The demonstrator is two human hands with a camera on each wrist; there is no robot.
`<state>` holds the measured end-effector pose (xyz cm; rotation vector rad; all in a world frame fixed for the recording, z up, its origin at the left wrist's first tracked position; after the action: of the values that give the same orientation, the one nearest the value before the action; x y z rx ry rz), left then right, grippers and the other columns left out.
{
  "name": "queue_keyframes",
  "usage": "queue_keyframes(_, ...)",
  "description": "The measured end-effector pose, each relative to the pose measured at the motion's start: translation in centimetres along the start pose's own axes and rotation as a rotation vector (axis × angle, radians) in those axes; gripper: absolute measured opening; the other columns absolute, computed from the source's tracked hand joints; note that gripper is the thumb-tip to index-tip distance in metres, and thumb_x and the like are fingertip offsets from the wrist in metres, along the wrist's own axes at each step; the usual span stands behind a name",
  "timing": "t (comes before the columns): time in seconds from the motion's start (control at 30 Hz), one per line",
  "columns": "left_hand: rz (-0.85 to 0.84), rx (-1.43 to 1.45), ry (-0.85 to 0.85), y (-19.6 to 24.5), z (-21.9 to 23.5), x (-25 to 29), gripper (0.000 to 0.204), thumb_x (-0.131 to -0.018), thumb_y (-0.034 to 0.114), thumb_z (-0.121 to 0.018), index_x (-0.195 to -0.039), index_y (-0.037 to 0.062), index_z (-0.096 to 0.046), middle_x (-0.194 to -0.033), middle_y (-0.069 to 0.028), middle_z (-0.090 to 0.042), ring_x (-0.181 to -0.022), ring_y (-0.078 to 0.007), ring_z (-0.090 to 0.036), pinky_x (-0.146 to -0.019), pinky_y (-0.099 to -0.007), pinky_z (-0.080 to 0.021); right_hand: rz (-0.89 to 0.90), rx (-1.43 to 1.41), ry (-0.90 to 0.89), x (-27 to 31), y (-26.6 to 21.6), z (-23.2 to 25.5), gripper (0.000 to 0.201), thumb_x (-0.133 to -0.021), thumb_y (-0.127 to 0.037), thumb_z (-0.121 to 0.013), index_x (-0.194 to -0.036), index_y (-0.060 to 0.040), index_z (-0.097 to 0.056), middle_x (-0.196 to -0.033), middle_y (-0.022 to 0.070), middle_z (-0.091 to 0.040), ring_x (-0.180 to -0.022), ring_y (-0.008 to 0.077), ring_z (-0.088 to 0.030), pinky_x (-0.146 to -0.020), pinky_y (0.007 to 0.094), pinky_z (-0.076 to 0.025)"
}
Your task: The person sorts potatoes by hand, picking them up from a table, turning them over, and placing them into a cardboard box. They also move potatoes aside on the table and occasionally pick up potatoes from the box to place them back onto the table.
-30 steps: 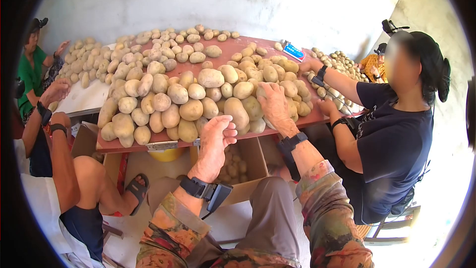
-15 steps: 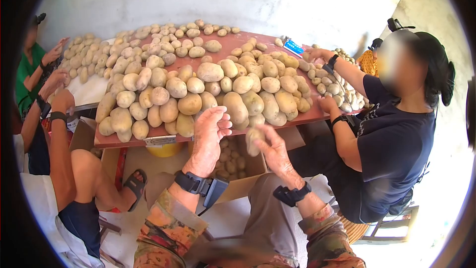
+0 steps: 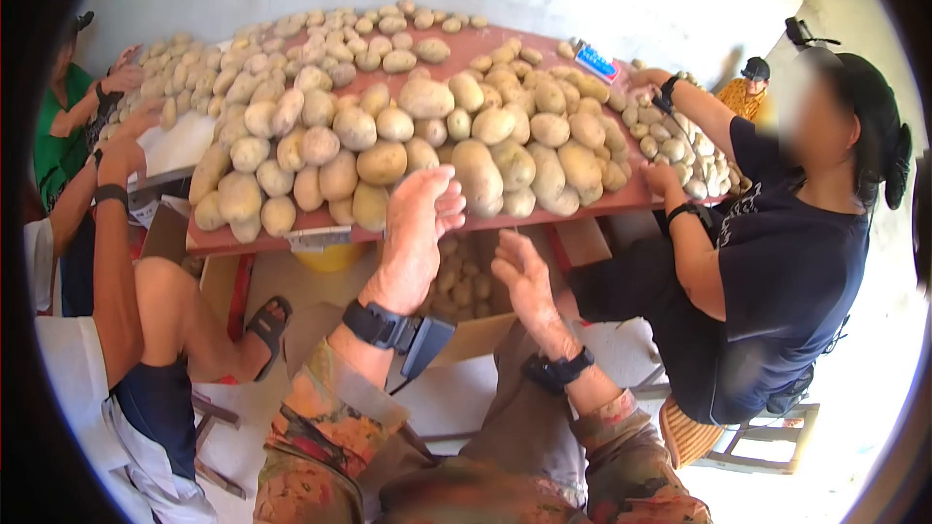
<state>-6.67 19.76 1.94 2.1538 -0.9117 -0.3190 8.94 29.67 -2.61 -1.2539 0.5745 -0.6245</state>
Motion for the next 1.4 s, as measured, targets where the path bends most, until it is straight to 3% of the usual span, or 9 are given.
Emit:
queue_keyframes(0.23,0.039,-0.067,-0.029,0.2,0.2,-0.4,0.021,-0.089,0.021,-0.057,-0.104,0.0057,-0.06,-0.091,-0.0057,-0.061,-0.079,-0.0141,-0.06,-0.068,-0.0269,-0.05,-0.108,0.054,-0.092,0.0,3.1,-1.7,0.039,-0.087,-0.008,-0.056,-0.125,-0.0013,-0.051,-0.125,0.0167,-0.056,-0.116,0.0226,-0.053,-0.095,0.0322,-0.044)
queue_keyframes(0.47,0.077,-0.135,-0.039,0.2,-0.2,-0.4,0.02,-0.092,0.017,-0.054,-0.107,0.005,-0.06,-0.09,-0.0068,-0.064,-0.08,-0.0157,-0.063,-0.067,-0.0283,-0.051,0.09,0.917,-0.523,6.0,8.6,-11.9,0.038,-0.081,-0.026,-0.064,-0.112,-0.0083,-0.055,-0.107,0.0174,-0.054,-0.109,0.0366,-0.051,-0.094,0.0477,-0.04)
queue_keyframes(0.57,0.083,-0.132,-0.066,0.1,-0.5,-0.2,0.02,-0.091,0.017,-0.054,-0.106,0.0046,-0.06,-0.088,-0.0062,-0.064,-0.078,-0.0154,-0.064,-0.065,-0.0277,-0.052,-0.026,0.844,-0.379,6.4,6.5,-11.5,0.037,-0.082,-0.026,-0.063,-0.114,-0.0089,-0.055,-0.114,0.0182,-0.054,-0.113,0.0362,-0.049,-0.096,0.0485,-0.037)
queue_keyframes(0.67,0.076,-0.135,-0.081,0.2,-0.8,-0.1,0.02,-0.091,0.017,-0.055,-0.106,0.0046,-0.06,-0.087,-0.0055,-0.064,-0.077,-0.015,-0.064,-0.064,-0.0271,-0.052,0.166,0.677,0.055,4.0,10.2,-8.2,0.035,-0.082,-0.025,-0.063,-0.113,-0.0096,-0.057,-0.115,0.0183,-0.057,-0.11,0.0341,-0.052,-0.092,0.0451,-0.041)
queue_keyframes(0.77,0.086,-0.136,-0.099,0.0,-0.8,-0.2,0.02,-0.091,0.017,-0.055,-0.106,0.0049,-0.06,-0.086,-0.0052,-0.064,-0.077,-0.0147,-0.064,-0.064,-0.0267,-0.051,-0.216,0.177,0.077,4.0,15.4,-4.4,0.032,-0.082,-0.023,-0.064,-0.111,-0.0105,-0.059,-0.113,0.0177,-0.06,-0.105,0.031,-0.056,-0.086,0.0407,-0.046)
queue_keyframes(0.8,0.092,-0.135,-0.107,-0.2,-0.8,-0.2,0.02,-0.091,0.018,-0.055,-0.106,0.0049,-0.06,-0.086,-0.0051,-0.064,-0.077,-0.0147,-0.064,-0.064,-0.0268,-0.051,-0.261,0.318,0.014,4.7,12.9,-4.0,0.028,-0.082,-0.022,-0.064,-0.107,-0.0108,-0.06,-0.103,0.0154,-0.062,-0.1,0.0292,-0.059,-0.081,0.0363,-0.049)
queue_keyframes(1.0,0.127,-0.173,-0.142,-1.0,-1.7,-0.2,0.019,-0.092,0.018,-0.055,-0.105,0.0051,-0.061,-0.085,-0.0045,-0.064,-0.074,-0.0135,-0.062,-0.063,-0.027,-0.051,0.347,1.071,-0.22,6.6,11.9,-8.7,0.026,-0.081,-0.021,-0.062,-0.106,-0.0129,-0.061,-0.097,0.0115,-0.062,-0.1,0.0288,-0.059,-0.095,0.0449,-0.04)
queue_keyframes(1.2,0.106,-0.191,-0.136,-0.4,-1.4,-0.2,0.019,-0.091,0.02,-0.057,-0.103,0.0055,-0.062,-0.084,-0.0037,-0.063,-0.073,-0.0128,-0.061,-0.063,-0.0262,-0.05,0.102,1.156,-0.373,4.2,17.4,-9.1,0.018,-0.08,-0.014,-0.056,-0.093,-0.0122,-0.067,-0.091,0.0124,-0.067,-0.099,0.0264,-0.061,-0.091,0.0429,-0.04)
queue_keyframes(1.4,0.123,-0.176,-0.151,-0.4,-1.3,-0.4,0.02,-0.09,0.021,-0.057,-0.103,0.0055,-0.062,-0.085,-0.0035,-0.063,-0.073,-0.0127,-0.061,-0.063,-0.0259,-0.049,0.22,1.144,-0.339,4.0,17.3,-9.3,0.014,-0.076,-0.012,-0.056,-0.077,-0.0114,-0.069,-0.08,0.011,-0.069,-0.086,0.0262,-0.066,-0.078,0.0379,-0.048)
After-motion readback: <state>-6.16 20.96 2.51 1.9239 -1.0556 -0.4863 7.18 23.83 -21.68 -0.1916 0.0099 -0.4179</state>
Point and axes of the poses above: each hand's wrist, its own x-axis away from the middle knuckle, its own z-axis out of the back of the hand, y = z × x, the point moved 10 cm from there along -x, towards the middle knuckle
